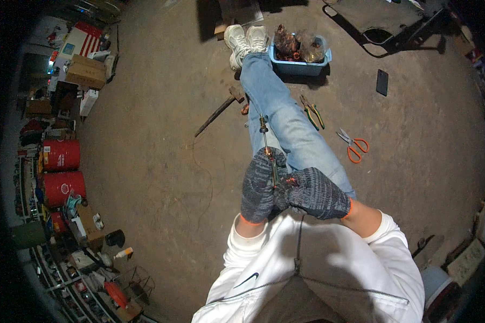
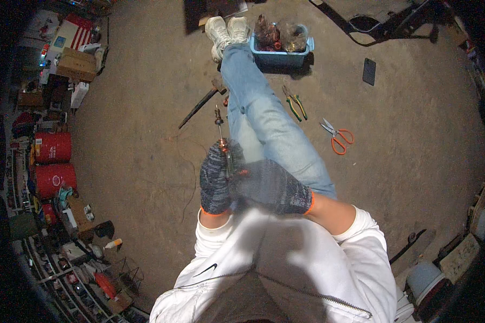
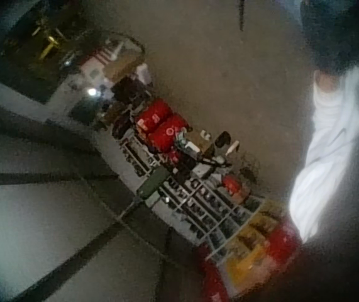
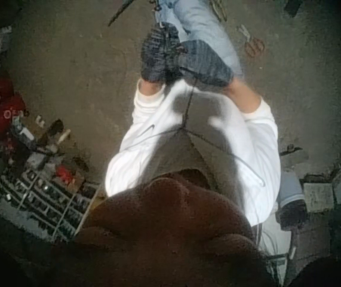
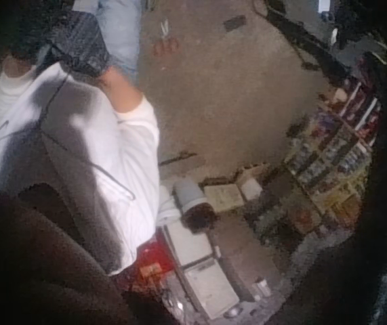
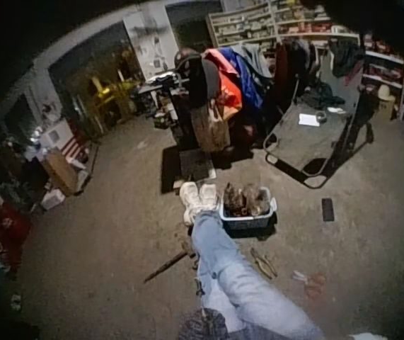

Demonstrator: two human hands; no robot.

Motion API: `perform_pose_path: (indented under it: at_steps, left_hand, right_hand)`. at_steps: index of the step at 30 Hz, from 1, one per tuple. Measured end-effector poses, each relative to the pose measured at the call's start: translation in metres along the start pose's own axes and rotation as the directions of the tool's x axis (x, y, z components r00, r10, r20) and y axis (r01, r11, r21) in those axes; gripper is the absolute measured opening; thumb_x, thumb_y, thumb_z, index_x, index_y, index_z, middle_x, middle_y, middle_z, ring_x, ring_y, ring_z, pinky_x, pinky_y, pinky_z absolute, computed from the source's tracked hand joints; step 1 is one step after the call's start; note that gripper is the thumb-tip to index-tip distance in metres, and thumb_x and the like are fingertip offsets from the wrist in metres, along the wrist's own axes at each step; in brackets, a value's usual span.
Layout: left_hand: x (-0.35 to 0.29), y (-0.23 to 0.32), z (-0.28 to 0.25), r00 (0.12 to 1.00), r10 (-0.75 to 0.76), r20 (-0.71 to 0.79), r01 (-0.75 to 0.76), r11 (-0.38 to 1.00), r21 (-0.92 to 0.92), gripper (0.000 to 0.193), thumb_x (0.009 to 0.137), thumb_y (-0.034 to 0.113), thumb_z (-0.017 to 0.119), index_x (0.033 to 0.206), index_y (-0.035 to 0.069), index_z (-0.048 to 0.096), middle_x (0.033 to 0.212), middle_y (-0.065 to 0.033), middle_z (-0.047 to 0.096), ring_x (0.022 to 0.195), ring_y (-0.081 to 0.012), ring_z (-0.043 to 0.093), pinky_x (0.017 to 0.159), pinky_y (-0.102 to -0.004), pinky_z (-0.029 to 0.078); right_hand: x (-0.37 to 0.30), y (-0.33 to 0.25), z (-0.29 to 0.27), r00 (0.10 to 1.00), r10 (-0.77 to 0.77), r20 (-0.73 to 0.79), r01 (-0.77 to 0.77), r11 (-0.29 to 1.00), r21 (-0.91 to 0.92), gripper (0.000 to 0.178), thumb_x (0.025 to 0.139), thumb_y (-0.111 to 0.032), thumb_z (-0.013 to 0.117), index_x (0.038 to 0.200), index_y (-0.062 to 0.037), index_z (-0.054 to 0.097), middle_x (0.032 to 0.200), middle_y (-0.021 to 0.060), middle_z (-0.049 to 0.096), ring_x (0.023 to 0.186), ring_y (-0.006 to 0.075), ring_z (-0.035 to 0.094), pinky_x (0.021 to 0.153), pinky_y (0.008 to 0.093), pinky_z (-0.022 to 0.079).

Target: The person sits on the floor and winds copper wire around a cylindrical metal component using gloved hands. They repeatedly wrap the wire, adjust tension, and trim excess wire with scissors.

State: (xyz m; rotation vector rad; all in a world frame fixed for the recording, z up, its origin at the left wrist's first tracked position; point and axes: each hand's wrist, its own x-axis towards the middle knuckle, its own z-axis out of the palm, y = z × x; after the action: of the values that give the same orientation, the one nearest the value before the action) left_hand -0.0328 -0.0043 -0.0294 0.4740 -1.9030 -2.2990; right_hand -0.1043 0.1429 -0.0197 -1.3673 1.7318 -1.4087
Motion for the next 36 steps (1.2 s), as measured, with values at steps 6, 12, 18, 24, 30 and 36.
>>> perform_pose_path:
  at_steps: [6,12,18,24,30,36]
  left_hand:
    - [-0.010,-0.002,-0.005,0.993,0.118,-0.015,-0.112,0.971,0.209,0.038,0.071,0.008,0.069,0.106,-0.002,0.055,0.097,-0.0149,0.061,0.090,-0.0276,0.059,0.079,-0.0332,0.047]
    - [0.001,-0.007,-0.004,0.868,0.444,0.221,-0.475,0.616,0.628,0.031,0.071,0.002,0.066,0.100,-0.001,0.058,0.095,-0.0165,0.061,0.088,-0.0305,0.060,0.075,-0.0361,0.049]
    - [0.006,-0.001,0.007,0.962,0.255,0.099,-0.254,0.699,0.669,0.021,0.079,0.012,0.063,0.097,0.006,0.052,0.087,-0.0135,0.056,0.074,-0.0193,0.055,0.063,-0.0318,0.046]
    - [0.015,-0.003,0.009,0.992,0.126,-0.026,-0.092,0.835,0.543,0.031,0.081,0.013,0.060,0.107,-0.001,0.053,0.100,-0.0218,0.058,0.083,-0.0363,0.059,0.073,-0.0375,0.048]
    - [0.018,-0.014,0.012,0.995,0.061,-0.078,-0.008,0.833,0.554,0.027,0.086,0.017,0.056,0.106,-0.001,0.053,0.091,-0.0211,0.059,0.079,-0.0340,0.059,0.068,-0.0374,0.046]
    - [0.020,-0.026,0.000,0.999,0.052,0.002,-0.040,0.734,0.678,0.023,0.087,0.015,0.053,0.104,0.000,0.055,0.103,-0.0226,0.055,0.090,-0.0369,0.055,0.072,-0.0425,0.044]
  right_hand:
    - [-0.003,-0.003,0.000,0.977,-0.026,-0.209,0.026,1.000,-0.004,0.024,0.074,-0.020,0.058,0.095,-0.0082,0.062,0.094,0.0121,0.061,0.084,0.0285,0.059,0.075,0.0373,0.045]
    - [-0.003,0.003,-0.031,0.879,-0.135,-0.457,0.131,0.991,-0.041,0.017,0.074,-0.015,0.059,0.085,-0.0022,0.061,0.088,0.0145,0.061,0.083,0.0313,0.058,0.074,0.0388,0.045]
    - [0.002,-0.013,-0.045,0.900,-0.047,-0.433,0.025,0.998,-0.056,0.017,0.080,-0.018,0.060,0.076,-0.0015,0.058,0.071,0.0076,0.056,0.066,0.0218,0.054,0.066,0.0331,0.044]
    - [0.002,-0.022,-0.009,0.976,-0.149,-0.160,0.112,0.969,-0.222,0.016,0.070,-0.017,0.062,0.075,-0.0020,0.063,0.063,0.0108,0.060,0.054,0.0202,0.056,0.049,0.0319,0.043]
    - [-0.003,-0.018,0.006,0.990,-0.136,-0.031,0.110,0.895,-0.433,0.013,0.067,-0.012,0.059,0.075,-0.0020,0.061,0.064,0.0141,0.058,0.052,0.0310,0.054,0.048,0.0390,0.042]
    - [-0.007,-0.018,0.001,0.994,-0.070,-0.085,0.038,0.941,-0.336,0.013,0.078,-0.017,0.055,0.087,-0.0122,0.062,0.082,0.0073,0.061,0.067,0.0257,0.059,0.053,0.0381,0.045]
